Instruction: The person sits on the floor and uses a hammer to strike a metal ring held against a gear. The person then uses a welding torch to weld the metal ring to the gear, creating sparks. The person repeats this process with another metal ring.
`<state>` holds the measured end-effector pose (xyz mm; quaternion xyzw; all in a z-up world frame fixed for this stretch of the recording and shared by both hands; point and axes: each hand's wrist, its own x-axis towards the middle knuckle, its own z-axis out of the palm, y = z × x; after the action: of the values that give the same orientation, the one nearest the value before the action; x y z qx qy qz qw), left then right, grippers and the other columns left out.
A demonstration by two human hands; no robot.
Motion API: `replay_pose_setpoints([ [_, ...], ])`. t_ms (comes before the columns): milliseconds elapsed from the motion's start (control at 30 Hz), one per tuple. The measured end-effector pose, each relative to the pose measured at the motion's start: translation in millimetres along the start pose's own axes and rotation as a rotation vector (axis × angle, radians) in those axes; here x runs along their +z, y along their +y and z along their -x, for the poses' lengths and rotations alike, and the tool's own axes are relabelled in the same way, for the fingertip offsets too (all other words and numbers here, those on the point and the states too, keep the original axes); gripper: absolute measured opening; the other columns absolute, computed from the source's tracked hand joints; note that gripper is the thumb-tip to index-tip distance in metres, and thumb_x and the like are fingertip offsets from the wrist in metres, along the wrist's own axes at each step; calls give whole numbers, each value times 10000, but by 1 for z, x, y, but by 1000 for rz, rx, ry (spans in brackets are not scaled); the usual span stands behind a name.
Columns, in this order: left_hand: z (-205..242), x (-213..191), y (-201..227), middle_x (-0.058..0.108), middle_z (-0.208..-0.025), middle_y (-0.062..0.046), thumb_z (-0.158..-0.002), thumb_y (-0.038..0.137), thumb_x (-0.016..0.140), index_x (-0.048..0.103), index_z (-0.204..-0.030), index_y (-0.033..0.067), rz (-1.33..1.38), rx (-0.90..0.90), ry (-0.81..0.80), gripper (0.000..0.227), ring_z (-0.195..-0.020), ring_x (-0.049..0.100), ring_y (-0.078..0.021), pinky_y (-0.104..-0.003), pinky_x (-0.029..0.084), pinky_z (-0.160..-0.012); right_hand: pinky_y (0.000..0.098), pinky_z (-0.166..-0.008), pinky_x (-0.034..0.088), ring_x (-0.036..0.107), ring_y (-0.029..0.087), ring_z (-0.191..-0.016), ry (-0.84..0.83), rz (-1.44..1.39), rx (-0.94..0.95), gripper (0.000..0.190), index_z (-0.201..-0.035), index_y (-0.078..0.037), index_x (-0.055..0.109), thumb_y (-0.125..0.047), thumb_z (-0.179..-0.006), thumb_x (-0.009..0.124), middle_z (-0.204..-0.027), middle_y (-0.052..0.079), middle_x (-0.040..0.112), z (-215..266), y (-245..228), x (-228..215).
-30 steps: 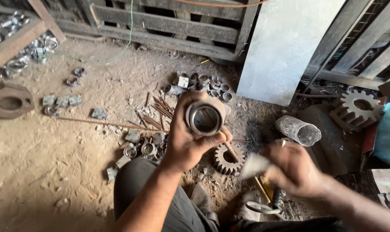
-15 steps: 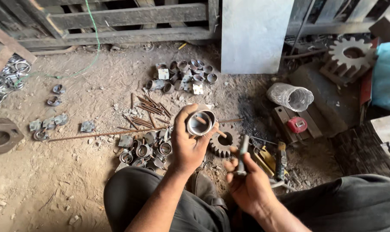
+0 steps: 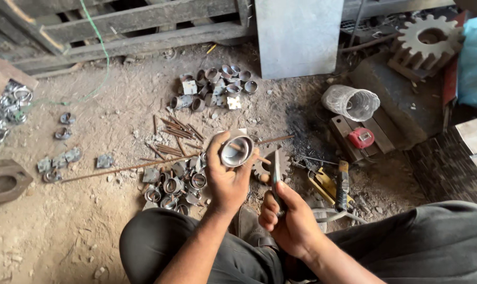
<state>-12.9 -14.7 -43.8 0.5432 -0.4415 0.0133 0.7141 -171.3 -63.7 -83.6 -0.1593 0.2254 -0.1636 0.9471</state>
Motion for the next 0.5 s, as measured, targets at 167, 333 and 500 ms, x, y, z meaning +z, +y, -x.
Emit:
replay_pose_setpoints([
  [167,0,0,2,584,-1295,-150,-916,-31,792,398,-1451,11,51,-71,43,666,-1150,675,-206,-313,621,-979,262,-541,417,451,110,-584,521,-271,-45,290,-1157,-93,568,-343,-1088,437,-679,-35,451,-10,-10,13],
  [333,4,9,0,597,-1307,-152,-923,-26,788,383,-1456,19,126,-102,9,671,-1142,679,-206,-311,620,-980,262,-478,423,466,102,-524,-95,-341,174,450,-1263,-50,624,-387,-1024,445,-632,-19,471,10,-6,9],
  [500,1,8,6,588,-1296,-152,-908,-42,794,372,-1463,21,162,-144,44,700,-1152,657,-203,-315,599,-1000,247,-480,381,436,102,-537,251,-214,87,385,-1234,-74,610,-379,-1065,448,-642,-35,441,-1,-1,16],
])
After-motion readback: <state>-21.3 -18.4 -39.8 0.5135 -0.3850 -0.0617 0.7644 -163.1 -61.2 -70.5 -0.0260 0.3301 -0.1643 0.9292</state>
